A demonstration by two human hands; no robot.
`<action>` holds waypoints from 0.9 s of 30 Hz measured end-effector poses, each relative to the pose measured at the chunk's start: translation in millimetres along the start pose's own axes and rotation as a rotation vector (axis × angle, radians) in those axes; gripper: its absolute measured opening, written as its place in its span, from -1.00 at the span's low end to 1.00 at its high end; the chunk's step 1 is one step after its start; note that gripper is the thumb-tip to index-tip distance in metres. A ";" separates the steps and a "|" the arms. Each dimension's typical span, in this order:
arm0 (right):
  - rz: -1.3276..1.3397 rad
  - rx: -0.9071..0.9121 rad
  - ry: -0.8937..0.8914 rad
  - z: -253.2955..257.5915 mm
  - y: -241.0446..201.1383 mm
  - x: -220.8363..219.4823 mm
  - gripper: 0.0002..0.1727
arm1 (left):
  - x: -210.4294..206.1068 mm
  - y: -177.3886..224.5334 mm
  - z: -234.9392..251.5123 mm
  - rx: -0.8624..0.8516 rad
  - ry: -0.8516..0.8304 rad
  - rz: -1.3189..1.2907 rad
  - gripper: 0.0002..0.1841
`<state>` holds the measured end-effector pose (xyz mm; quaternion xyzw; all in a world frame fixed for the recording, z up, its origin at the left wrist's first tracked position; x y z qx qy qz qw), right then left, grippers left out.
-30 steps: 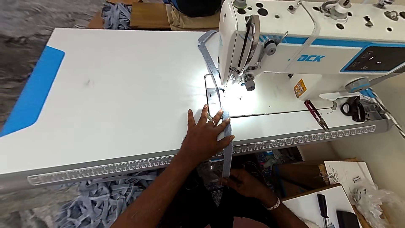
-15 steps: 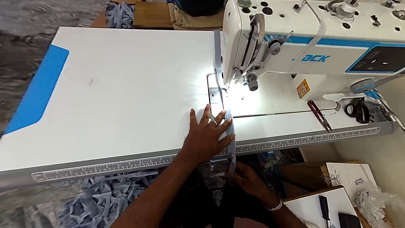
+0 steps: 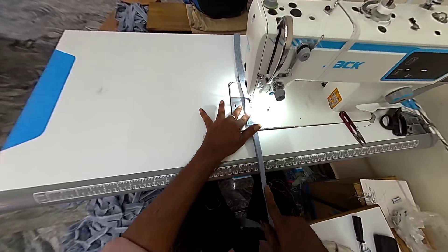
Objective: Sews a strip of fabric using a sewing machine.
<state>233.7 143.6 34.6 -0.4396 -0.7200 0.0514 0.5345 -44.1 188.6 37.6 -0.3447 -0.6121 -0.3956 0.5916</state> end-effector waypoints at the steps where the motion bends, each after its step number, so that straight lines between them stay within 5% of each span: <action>1: -0.011 -0.028 -0.040 -2.9 -1.0 1.6 -0.14 | -0.3 -0.8 6.4 0.014 -0.016 0.018 -0.10; 6: -0.017 -0.071 -0.213 13.1 20.0 -14.3 -0.08 | -3.8 -5.6 27.3 0.063 -0.014 0.050 -0.22; 9: 0.063 -0.030 -0.294 21.7 43.5 17.1 -0.18 | -2.0 -9.4 31.7 0.074 -0.041 0.032 -0.28; 12: 0.078 0.017 0.086 28.9 67.4 112.8 -0.51 | -0.2 -11.5 34.6 0.061 -0.049 0.027 -0.30; 15: -0.108 -0.066 0.576 37.7 87.7 204.5 -0.39 | 0.9 -13.2 37.1 0.058 -0.052 0.023 -0.31; 17: -0.257 -0.135 0.733 54.5 106.7 229.0 -0.30 | 0.9 -16.4 41.1 0.070 -0.037 0.017 -0.35; 21: -0.340 -0.257 0.556 87.3 135.6 223.1 -0.25 | 0.4 -19.4 48.6 0.077 -0.039 0.016 -0.37; 24: -0.198 -0.173 0.679 53.6 115.4 234.4 -0.33 | -1.4 -19.7 45.7 0.086 0.022 0.012 -0.35; 27: 0.088 0.009 0.488 36.7 98.8 179.8 -0.64 | 3.1 -9.0 27.9 0.023 0.115 -0.037 -0.25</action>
Point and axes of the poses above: each hand's wrist, its own z-axis towards the middle knuckle, its own x-axis out of the back of the hand, y = z × x, the point moved 5 cm from there along z, towards the middle knuckle, and after that the axes turned 10 degrees about z, right-handed, at the moved point
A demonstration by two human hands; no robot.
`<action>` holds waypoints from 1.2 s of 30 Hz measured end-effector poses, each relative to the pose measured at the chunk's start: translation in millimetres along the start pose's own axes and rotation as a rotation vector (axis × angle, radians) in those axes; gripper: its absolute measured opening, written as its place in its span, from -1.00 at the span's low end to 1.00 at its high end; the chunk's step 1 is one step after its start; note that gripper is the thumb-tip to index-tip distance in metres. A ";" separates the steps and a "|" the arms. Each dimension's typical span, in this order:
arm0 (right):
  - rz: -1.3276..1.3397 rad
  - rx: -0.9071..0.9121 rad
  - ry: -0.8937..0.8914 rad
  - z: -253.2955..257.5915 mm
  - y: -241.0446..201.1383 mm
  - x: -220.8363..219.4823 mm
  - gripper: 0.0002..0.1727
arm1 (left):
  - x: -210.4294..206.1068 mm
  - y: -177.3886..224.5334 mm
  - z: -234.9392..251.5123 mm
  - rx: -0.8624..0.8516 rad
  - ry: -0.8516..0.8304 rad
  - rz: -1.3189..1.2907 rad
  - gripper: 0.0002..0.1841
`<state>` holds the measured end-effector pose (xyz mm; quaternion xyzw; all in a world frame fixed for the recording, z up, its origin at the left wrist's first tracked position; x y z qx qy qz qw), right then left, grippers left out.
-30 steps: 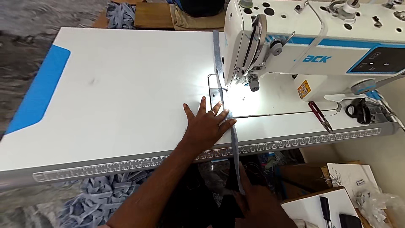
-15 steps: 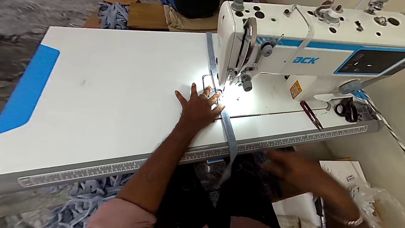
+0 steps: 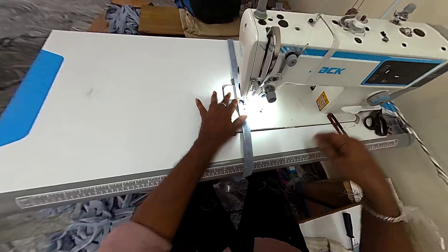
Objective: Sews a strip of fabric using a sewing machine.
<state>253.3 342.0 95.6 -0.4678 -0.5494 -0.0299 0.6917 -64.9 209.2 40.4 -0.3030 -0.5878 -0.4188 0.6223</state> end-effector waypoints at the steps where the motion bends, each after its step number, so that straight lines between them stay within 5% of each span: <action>1: 0.137 -0.002 -0.216 -13.1 1.6 -36.6 -0.69 | 1.7 8.7 -12.1 -0.050 0.004 -0.013 -0.23; 3: 0.356 -0.042 -0.625 -29.1 1.0 -117.7 -0.55 | -1.1 25.7 -40.2 -0.138 -0.029 0.010 -0.27; 4: 0.472 -0.063 -0.695 -31.3 -3.2 -152.3 -0.45 | -5.2 30.3 -54.0 -0.164 -0.051 0.023 -0.27; 8: 0.899 -0.031 -0.622 -19.9 -31.0 -226.3 -0.65 | -6.4 30.1 -77.1 -0.193 -0.047 0.025 -0.27; 13: 0.997 0.168 -0.703 -30.0 -44.7 -238.2 -0.70 | -8.1 28.5 -75.7 -0.194 -0.025 0.028 -0.34; 36: 0.852 0.102 -0.783 -61.1 -25.1 -248.3 -0.63 | -8.7 29.3 -76.6 -0.177 -0.032 0.035 -0.33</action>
Point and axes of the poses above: each hand's wrist, its own z-axis towards the middle knuckle, its own x-axis out of the back of the hand, y = z × x, the point moved 5 cm from there along z, towards the middle knuckle, and after that the axes turned 10 degrees about z, right-handed, at the moved point
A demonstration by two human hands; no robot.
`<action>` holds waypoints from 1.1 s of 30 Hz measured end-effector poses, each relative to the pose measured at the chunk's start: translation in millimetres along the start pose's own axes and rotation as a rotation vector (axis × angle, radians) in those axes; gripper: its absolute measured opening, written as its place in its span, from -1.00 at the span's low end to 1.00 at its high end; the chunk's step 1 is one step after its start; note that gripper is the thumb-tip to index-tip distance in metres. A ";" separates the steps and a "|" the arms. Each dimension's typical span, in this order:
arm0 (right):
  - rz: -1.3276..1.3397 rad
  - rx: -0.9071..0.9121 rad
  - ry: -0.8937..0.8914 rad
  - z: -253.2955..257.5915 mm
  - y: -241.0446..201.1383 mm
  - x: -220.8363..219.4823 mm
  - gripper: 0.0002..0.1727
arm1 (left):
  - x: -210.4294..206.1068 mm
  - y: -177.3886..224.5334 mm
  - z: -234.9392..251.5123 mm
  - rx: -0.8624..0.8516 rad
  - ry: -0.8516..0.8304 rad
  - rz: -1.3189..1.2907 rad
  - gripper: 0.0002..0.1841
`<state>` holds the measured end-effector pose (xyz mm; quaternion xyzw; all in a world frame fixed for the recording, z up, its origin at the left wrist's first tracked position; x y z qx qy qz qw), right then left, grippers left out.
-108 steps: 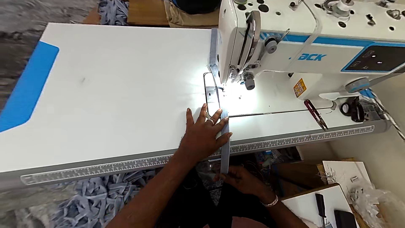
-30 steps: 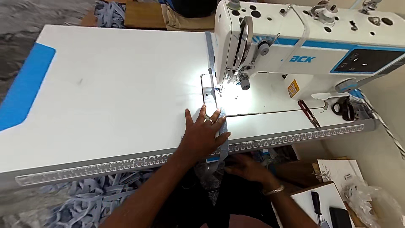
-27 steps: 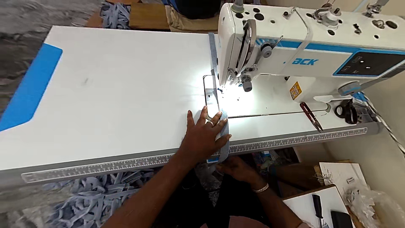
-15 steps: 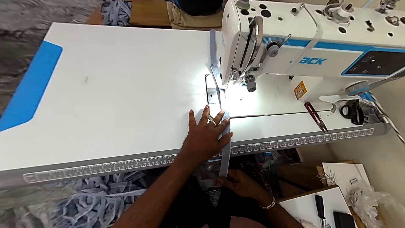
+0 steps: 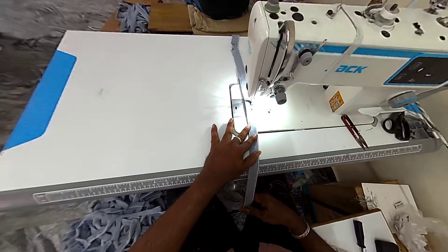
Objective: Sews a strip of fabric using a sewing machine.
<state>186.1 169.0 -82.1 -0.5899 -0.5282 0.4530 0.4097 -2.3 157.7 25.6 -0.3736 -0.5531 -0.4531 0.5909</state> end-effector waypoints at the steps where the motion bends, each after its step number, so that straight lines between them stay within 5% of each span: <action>1: -0.002 -0.002 -0.001 -0.2 -1.0 -0.1 -0.62 | 0.1 -0.1 -0.2 -0.003 0.004 0.000 -0.34; 20: 0.261 -0.010 0.128 -6.1 -11.8 5.1 -0.68 | 4.0 -0.2 -1.5 -0.014 -0.005 -0.027 -0.34; 30: 0.251 -0.080 0.116 -4.7 -11.7 1.5 -0.67 | 1.3 -24.6 39.4 0.116 -0.065 0.048 -0.28; 33: 0.067 -0.120 0.051 -7.0 -14.1 5.4 -0.63 | -1.6 -35.6 59.0 0.153 -0.071 0.069 -0.27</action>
Point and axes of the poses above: each hand's wrist, its own z-axis towards the middle knuckle, its own x-axis out of the back of the hand, y = z × x, the point moved 5 cm from there along z, towards the middle knuckle, and after that the axes turned 10 degrees about z, right-handed, at the moved point
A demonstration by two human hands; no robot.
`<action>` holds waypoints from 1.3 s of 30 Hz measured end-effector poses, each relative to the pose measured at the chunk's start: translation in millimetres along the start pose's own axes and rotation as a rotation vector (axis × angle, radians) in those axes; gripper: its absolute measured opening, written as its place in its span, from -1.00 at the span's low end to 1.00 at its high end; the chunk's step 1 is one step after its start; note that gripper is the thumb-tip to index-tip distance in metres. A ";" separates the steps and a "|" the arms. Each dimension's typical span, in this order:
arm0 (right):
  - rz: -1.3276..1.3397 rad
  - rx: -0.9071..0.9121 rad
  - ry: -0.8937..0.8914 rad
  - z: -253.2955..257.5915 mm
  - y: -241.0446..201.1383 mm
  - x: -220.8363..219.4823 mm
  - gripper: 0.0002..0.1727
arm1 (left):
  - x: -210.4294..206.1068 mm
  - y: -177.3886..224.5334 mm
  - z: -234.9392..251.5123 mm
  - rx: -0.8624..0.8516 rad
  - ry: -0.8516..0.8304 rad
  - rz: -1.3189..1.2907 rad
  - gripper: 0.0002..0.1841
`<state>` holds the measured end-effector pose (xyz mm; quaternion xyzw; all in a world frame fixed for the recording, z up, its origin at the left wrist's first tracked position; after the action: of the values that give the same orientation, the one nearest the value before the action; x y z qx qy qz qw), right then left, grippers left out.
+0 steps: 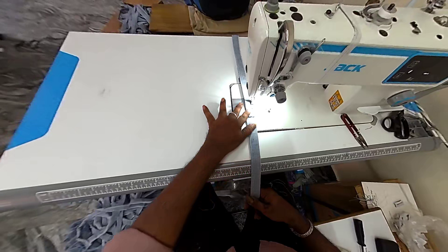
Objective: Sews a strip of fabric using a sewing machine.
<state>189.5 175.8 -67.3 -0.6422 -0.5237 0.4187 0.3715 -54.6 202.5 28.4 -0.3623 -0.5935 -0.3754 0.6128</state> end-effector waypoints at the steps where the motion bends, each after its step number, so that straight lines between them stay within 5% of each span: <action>1: -0.165 -0.033 -0.040 -4.7 -7.6 6.7 -0.59 | 0.3 -1.7 6.1 0.014 -0.010 -0.002 -0.28; 3: -0.471 -0.098 -0.042 -23.2 -39.7 31.0 -0.59 | 2.9 -4.6 15.0 0.036 -0.026 -0.014 -0.31; 5: -0.621 -0.102 0.141 -52.2 -87.5 70.9 -0.64 | 5.5 -3.8 19.0 0.042 -0.027 -0.028 -0.34; 8: -0.780 0.047 0.694 -97.4 -165.1 140.9 -0.63 | 6.7 -2.3 21.6 0.050 -0.031 -0.022 -0.32; 10: -1.021 0.024 1.036 -110.0 -186.1 180.5 -0.42 | 6.4 -3.0 22.8 0.065 -0.033 -0.018 -0.32; 12: -1.168 -0.183 1.011 -98.5 -174.1 214.7 -0.27 | 7.7 -3.5 25.3 0.085 -0.032 -0.036 -0.36; 14: -1.201 -0.299 0.935 -97.1 -170.7 224.7 -0.34 | 7.5 -3.5 27.2 0.098 -0.034 -0.047 -0.39; 18: -1.031 0.023 1.056 -137.7 -199.4 188.6 -0.45 | 2.8 -5.9 26.3 0.121 0.002 -0.059 -0.39; 20: -0.848 0.108 0.833 -127.3 -174.0 147.6 -0.62 | 2.8 -4.8 25.9 0.119 0.036 -0.073 -0.36; 22: -0.630 0.008 0.401 -87.9 -112.9 101.7 -0.67 | 5.2 -2.1 17.0 0.083 0.057 -0.085 -0.29; 24: -0.419 -0.130 0.130 -40.5 -57.0 62.8 -0.41 | 5.8 7.3 -5.3 -0.004 0.077 -0.114 -0.25; 26: -0.206 -0.085 0.082 -2.7 -27.9 37.0 -0.34 | 3.8 18.6 -34.7 -0.089 0.064 -0.105 -0.28; 29: -0.009 0.113 0.062 28.4 -16.3 17.4 -0.64 | 0.3 25.2 -62.1 -0.143 0.050 -0.072 -0.29; 32: -0.001 0.232 -0.012 33.0 -18.0 12.6 -0.71 | -0.2 24.8 -63.9 -0.147 0.055 -0.064 -0.32; 39: 0.003 0.152 -0.049 10.8 4.2 3.1 -0.64 | -2.0 24.3 -62.8 -0.141 0.056 -0.069 -0.35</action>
<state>181.3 178.5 -75.7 -0.6026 -0.4984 0.4733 0.4056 -4.4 157.8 24.3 -0.3736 -0.5603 -0.4471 0.5887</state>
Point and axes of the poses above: each hand's wrist, its own z-axis towards the middle knuckle, its own x-axis out of the back of the hand, y = z × x, the point moved 5 cm from there along z, towards the middle knuckle, and after that the axes turned 10 degrees about z, right-handed, at the moved point
